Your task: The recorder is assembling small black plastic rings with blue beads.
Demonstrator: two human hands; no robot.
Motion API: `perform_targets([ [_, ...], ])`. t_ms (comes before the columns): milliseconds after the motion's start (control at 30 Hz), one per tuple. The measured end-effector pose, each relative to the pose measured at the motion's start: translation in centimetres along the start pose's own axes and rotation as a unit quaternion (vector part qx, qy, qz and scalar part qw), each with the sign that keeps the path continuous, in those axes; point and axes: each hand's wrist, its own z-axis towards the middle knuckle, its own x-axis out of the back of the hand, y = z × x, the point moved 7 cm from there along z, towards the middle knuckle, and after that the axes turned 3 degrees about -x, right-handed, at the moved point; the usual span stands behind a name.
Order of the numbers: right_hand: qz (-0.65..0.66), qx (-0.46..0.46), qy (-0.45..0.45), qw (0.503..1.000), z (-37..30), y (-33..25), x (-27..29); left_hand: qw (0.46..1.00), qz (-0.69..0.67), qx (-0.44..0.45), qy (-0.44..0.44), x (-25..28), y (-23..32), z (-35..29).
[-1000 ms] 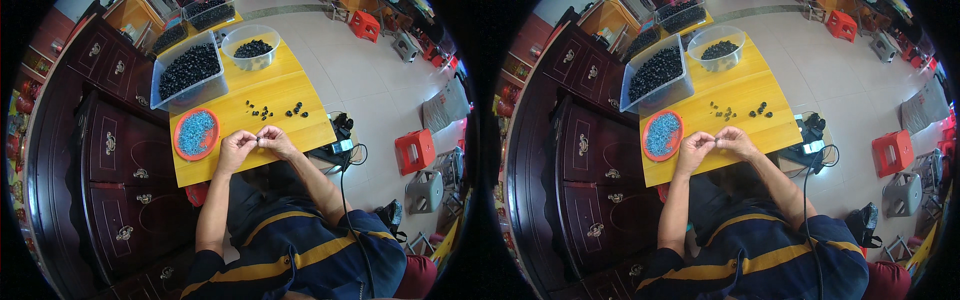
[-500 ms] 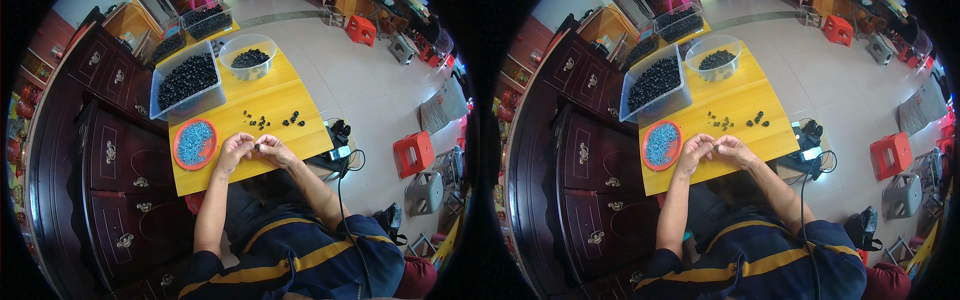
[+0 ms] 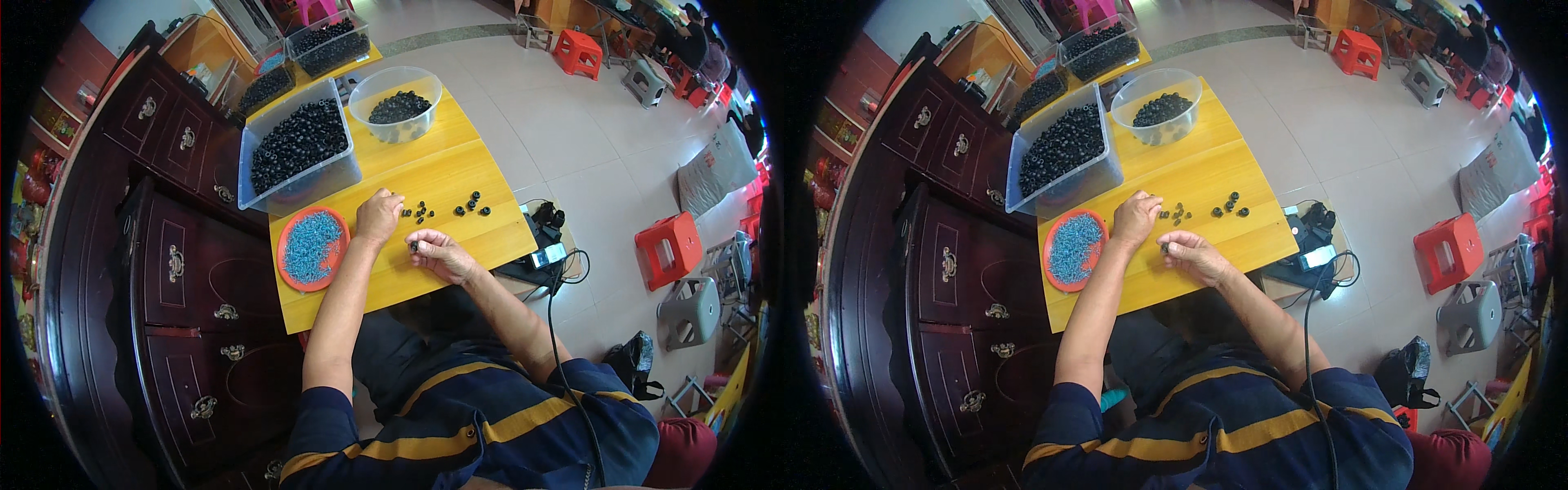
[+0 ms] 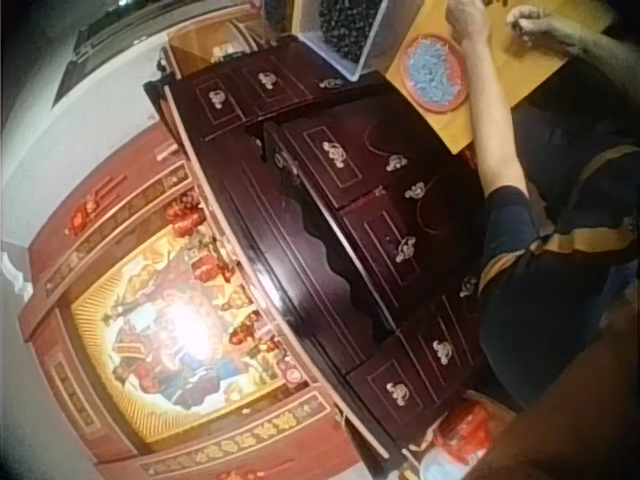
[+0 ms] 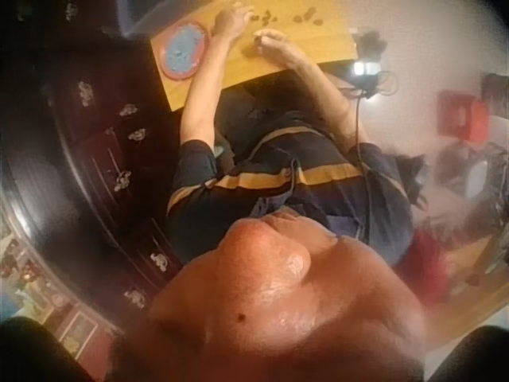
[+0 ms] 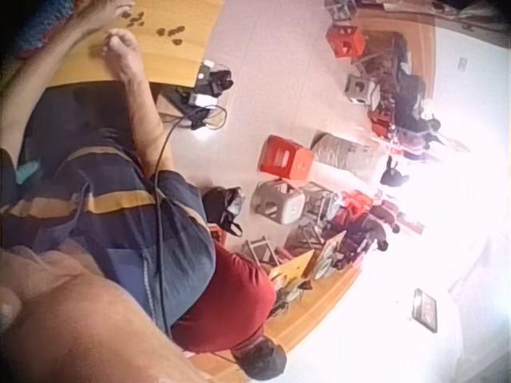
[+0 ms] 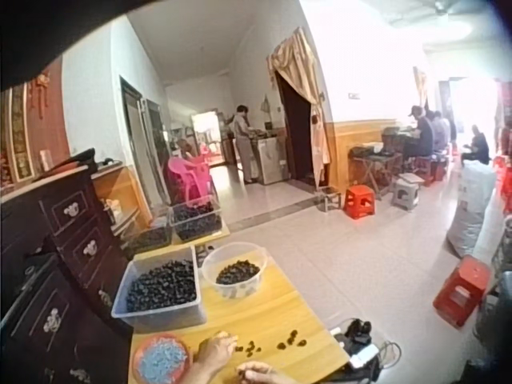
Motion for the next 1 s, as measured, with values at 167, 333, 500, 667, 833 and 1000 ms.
perform_targets([
  [167, 0.002, 0.006, 0.000, 1.000, 0.1, 0.0, -0.1, 1.000, 0.024, -0.011, -0.001, 0.1, -0.2, -0.3],
  [333, 0.006, 0.012, -0.011, 1.000, 0.0, -0.2, -0.2, 0.986, -0.113, 0.028, 0.117, 2.7, 0.4, -4.1],
  [500, 0.001, 0.002, -0.002, 1.000, 0.0, -0.1, -0.2, 0.927, -0.322, 0.142, 0.130, 1.9, 1.0, -9.1],
  [667, 0.000, 0.000, -0.006, 1.000, 0.1, -0.1, -0.6, 0.853, -0.482, 0.161, 0.115, 1.2, 2.6, -11.0],
  [833, -0.007, 0.005, -0.025, 1.000, 0.2, 0.1, -0.6, 0.848, -0.499, 0.123, 0.130, 2.6, 5.1, -11.0],
  [1000, -0.028, 0.012, -0.030, 0.999, 0.1, 0.3, -1.0, 0.888, -0.420, 0.121, 0.142, 2.8, 5.4, -11.2],
])
